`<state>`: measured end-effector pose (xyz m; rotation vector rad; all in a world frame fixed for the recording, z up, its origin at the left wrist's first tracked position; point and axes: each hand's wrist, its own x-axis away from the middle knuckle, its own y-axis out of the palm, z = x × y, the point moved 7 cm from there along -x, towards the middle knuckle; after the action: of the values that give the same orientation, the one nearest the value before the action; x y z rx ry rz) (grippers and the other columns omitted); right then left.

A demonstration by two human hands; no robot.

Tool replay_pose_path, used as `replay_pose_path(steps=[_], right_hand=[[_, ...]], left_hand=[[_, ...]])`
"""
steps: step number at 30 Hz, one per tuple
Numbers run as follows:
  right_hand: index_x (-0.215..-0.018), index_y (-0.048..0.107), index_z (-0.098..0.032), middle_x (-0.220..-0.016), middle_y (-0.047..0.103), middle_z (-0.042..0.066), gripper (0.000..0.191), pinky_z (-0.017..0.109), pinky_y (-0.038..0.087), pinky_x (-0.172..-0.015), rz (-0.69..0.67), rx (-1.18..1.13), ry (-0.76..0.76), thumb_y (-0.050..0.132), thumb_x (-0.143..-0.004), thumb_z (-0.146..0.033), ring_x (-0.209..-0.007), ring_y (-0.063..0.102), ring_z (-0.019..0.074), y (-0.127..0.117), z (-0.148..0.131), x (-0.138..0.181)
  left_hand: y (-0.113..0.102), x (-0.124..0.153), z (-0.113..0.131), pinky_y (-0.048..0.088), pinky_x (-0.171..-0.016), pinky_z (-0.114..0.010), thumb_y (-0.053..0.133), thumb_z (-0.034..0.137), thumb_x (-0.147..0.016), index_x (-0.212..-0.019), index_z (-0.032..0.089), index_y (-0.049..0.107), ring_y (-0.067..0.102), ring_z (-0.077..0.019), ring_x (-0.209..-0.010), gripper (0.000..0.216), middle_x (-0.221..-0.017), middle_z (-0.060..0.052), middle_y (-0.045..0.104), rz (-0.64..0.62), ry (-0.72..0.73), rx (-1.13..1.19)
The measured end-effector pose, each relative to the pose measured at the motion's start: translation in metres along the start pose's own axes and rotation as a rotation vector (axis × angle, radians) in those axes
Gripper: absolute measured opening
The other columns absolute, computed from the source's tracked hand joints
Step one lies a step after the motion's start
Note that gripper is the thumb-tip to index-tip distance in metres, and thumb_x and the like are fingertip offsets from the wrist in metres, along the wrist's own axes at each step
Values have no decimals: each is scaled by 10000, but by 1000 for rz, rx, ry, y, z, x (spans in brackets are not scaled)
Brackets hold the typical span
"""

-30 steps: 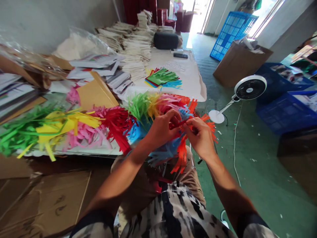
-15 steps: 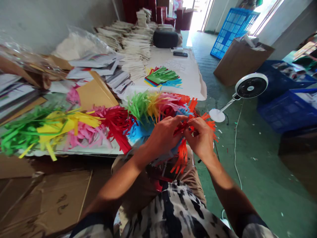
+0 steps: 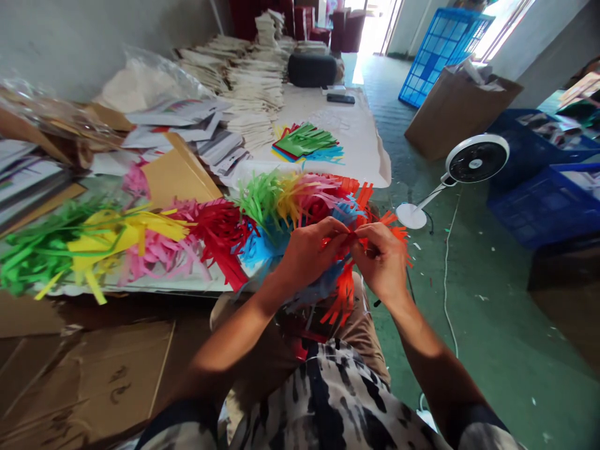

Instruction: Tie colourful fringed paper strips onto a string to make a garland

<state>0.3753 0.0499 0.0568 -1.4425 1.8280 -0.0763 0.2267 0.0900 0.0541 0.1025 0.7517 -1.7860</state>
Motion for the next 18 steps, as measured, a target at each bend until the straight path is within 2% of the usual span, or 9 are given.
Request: replay_pose_path(steps=[6,8,10,13,15,17,18], right_hand=[[-895,688,-209,-887,678,9,77,269,364,-554,-15,-39,67,629,-928,-174,-608,483,94,2,0,2],[-993,701,-228,-828,657,-11,83,259,346,-526,-85,-177,180,637,-942,-215,-574,473,90,8,7,4],[-1088,693,-251,-734,616,-39,140,246,302,-483,-178,-386,323,665,-957,-290,-528,451,87,18,14,7],[-1004,705,-246,-638,555,-65,186,232,235,-437,-197,-597,430,776,-897,-381,-468,390,67,25,21,10],[-918,716,-239,-594,523,-74,206,227,216,-409,-147,-655,463,818,-861,-408,-434,354,56,26,27,10],[-899,726,-245,-563,503,-80,195,221,233,-387,-94,-703,490,801,-875,-423,-408,354,56,26,34,10],[-897,729,-248,-573,520,-78,182,219,248,-381,-62,-723,495,786,-886,-420,-402,367,57,26,36,10]], left_hand=[[-3,2,6,419,-564,-251,520,313,-1074,-996,220,622,678,-122,-633,159,-783,1,751,54,22,-150],[-4,2,6,388,-533,-261,478,327,-1095,-1038,218,600,649,-124,-590,173,-754,1,733,67,21,-204],[-2,2,10,370,-528,-274,457,346,-1104,-1049,220,597,625,-135,-579,196,-707,8,700,60,89,-307],[0,2,21,404,-585,-302,429,340,-1109,-1029,232,604,630,-162,-632,220,-702,-1,682,48,244,-426],[-1,1,22,444,-632,-314,433,340,-1108,-1080,247,610,645,-168,-666,202,-736,-6,699,48,249,-389],[-2,0,15,464,-636,-305,514,391,-1086,-1228,265,597,644,-159,-653,207,-736,13,706,28,155,-256],[-1,0,11,465,-625,-295,578,420,-1060,-1294,269,584,638,-151,-637,279,-728,27,707,7,100,-176]])
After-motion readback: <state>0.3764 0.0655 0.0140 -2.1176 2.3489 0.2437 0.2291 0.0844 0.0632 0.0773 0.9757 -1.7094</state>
